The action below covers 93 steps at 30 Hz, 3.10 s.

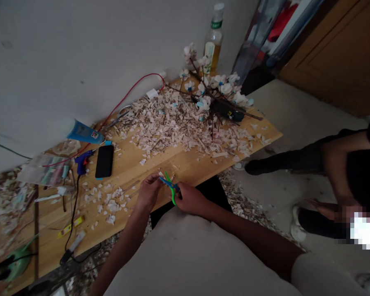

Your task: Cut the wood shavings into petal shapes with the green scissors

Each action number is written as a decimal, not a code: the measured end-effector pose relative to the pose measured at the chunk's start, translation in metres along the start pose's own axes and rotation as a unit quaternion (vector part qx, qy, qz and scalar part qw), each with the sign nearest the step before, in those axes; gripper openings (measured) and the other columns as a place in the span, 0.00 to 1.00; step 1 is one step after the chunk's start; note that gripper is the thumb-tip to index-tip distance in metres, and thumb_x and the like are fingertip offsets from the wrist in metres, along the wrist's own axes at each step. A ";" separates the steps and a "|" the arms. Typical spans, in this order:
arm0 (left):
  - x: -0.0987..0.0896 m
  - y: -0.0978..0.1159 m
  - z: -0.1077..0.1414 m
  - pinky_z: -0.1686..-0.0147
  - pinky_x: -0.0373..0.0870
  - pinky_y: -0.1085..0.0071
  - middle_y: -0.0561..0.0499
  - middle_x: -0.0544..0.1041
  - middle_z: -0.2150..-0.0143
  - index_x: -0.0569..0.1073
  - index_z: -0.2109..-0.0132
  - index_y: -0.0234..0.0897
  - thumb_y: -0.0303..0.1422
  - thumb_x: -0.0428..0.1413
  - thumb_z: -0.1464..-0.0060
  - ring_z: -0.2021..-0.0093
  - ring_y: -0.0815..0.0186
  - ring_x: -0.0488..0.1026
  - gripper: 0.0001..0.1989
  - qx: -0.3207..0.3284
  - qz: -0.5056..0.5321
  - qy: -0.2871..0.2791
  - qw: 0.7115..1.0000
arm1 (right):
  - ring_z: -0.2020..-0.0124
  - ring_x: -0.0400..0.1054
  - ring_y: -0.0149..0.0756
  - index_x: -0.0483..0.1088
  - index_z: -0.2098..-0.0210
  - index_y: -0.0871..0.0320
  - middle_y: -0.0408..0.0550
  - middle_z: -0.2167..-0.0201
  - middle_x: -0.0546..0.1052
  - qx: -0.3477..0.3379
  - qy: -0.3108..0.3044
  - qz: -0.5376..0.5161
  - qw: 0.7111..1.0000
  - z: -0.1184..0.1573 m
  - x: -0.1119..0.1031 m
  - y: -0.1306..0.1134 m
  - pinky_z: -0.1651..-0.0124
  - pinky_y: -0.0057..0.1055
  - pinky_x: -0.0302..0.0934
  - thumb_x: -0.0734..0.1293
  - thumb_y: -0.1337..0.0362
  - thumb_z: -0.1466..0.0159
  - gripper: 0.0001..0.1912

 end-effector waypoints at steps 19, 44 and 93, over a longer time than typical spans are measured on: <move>-0.069 -0.018 0.038 0.65 0.68 0.73 0.53 0.80 0.71 0.80 0.69 0.38 0.30 0.64 0.59 0.71 0.69 0.73 0.06 0.055 -0.068 -0.021 0.996 | 0.67 0.66 0.37 0.64 0.64 0.58 0.51 0.66 0.74 -0.002 0.014 0.112 0.994 0.020 0.057 -0.034 0.65 0.30 0.52 0.64 0.56 0.37 0.11; -0.123 -0.001 0.069 0.71 0.68 0.72 0.51 0.79 0.75 0.81 0.71 0.36 0.35 0.69 0.66 0.75 0.69 0.70 0.12 0.004 -0.028 0.082 0.996 | 0.58 0.72 0.45 0.70 0.57 0.61 0.58 0.61 0.78 -0.059 -0.078 0.168 0.981 0.005 0.098 -0.052 0.58 0.33 0.57 0.63 0.57 0.34 0.14; -0.043 -0.051 0.078 0.66 0.69 0.73 0.54 0.77 0.74 0.77 0.71 0.35 0.33 0.70 0.65 0.73 0.69 0.72 0.13 0.057 -0.030 -0.006 0.998 | 0.65 0.68 0.38 0.68 0.64 0.58 0.51 0.65 0.76 -0.036 -0.045 0.035 0.998 0.057 0.064 0.020 0.62 0.30 0.56 0.67 0.57 0.38 0.11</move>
Point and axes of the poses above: each hand's wrist, its own z-axis away from the middle knuckle, its own x-axis out of the palm, y = z × x, the point moved 7 cm from there along -z, towards the middle knuckle
